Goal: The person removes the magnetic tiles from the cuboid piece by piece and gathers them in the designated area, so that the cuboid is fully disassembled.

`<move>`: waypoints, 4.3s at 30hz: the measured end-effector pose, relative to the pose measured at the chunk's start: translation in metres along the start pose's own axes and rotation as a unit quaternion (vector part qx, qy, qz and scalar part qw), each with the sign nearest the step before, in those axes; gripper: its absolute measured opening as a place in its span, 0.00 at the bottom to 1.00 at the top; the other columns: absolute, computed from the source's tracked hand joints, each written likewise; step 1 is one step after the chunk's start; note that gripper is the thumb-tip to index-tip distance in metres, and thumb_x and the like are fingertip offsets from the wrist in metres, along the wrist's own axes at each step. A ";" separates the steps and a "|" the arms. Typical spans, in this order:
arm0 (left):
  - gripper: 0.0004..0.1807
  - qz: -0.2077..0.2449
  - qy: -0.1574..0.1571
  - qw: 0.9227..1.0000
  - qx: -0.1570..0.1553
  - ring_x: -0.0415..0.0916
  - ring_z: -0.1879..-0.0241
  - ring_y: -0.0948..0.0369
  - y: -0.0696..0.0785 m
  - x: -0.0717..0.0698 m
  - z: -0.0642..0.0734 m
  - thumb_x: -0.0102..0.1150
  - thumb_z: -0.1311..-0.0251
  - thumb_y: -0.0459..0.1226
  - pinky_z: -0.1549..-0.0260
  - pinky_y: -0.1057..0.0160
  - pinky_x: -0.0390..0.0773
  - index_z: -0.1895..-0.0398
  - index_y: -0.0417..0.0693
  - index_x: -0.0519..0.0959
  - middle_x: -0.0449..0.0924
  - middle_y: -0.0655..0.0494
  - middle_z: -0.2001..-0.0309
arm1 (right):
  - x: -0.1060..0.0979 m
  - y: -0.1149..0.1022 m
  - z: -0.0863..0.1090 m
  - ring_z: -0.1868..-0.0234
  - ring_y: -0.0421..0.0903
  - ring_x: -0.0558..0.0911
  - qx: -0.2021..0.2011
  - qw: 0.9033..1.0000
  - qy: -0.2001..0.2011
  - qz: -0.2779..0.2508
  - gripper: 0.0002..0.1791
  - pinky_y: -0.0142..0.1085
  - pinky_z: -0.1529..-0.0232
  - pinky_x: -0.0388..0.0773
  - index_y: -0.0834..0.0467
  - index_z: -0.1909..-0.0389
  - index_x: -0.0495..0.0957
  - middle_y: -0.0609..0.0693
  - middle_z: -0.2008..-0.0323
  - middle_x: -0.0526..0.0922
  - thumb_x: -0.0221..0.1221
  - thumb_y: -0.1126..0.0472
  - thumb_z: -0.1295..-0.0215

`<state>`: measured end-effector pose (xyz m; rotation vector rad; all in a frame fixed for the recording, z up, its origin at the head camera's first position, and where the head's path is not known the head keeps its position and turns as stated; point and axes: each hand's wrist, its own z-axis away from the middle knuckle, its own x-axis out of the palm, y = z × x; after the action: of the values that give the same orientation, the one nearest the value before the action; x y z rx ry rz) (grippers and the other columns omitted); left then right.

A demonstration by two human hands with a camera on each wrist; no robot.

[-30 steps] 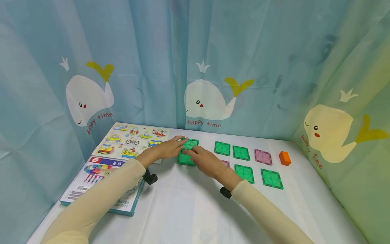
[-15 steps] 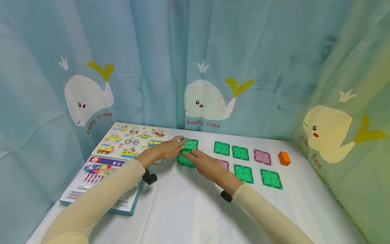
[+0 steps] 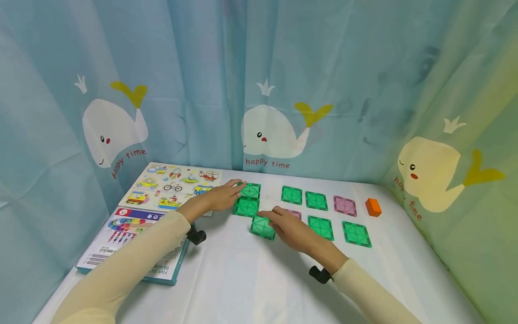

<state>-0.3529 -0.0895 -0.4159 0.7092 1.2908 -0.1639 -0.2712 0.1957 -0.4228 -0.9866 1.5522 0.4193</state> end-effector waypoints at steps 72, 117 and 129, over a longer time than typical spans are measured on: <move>0.31 0.056 0.013 0.998 -0.017 0.65 0.25 0.45 0.000 0.006 0.004 0.31 0.12 0.43 0.29 0.43 0.68 0.12 0.55 0.46 0.50 0.38 0.20 | -0.045 0.061 0.007 0.44 0.56 0.82 0.183 0.977 -0.061 -0.090 0.22 0.55 0.43 0.82 0.62 0.32 0.72 0.60 0.43 0.82 0.60 0.59 0.20; 0.34 0.065 0.007 0.997 -0.029 0.47 0.17 0.43 0.001 0.004 -0.003 0.31 0.13 0.45 0.21 0.44 0.55 0.15 0.33 0.42 0.46 0.33 0.17 | 0.026 0.072 -0.113 0.38 0.60 0.81 0.121 0.986 0.101 -0.060 0.23 0.53 0.34 0.78 0.62 0.28 0.73 0.63 0.40 0.81 0.56 0.70 0.21; 0.34 0.074 0.009 0.997 -0.023 0.46 0.17 0.43 -0.002 0.005 0.001 0.29 0.13 0.44 0.20 0.44 0.53 0.15 0.32 0.42 0.45 0.33 0.17 | -0.026 0.071 -0.088 0.39 0.60 0.82 0.132 0.984 0.073 -0.092 0.28 0.55 0.43 0.81 0.56 0.22 0.69 0.63 0.35 0.79 0.55 0.69 0.20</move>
<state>-0.3513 -0.0903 -0.4206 0.7655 1.2497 -0.0081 -0.3828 0.1809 -0.3949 -0.9573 1.5826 0.0104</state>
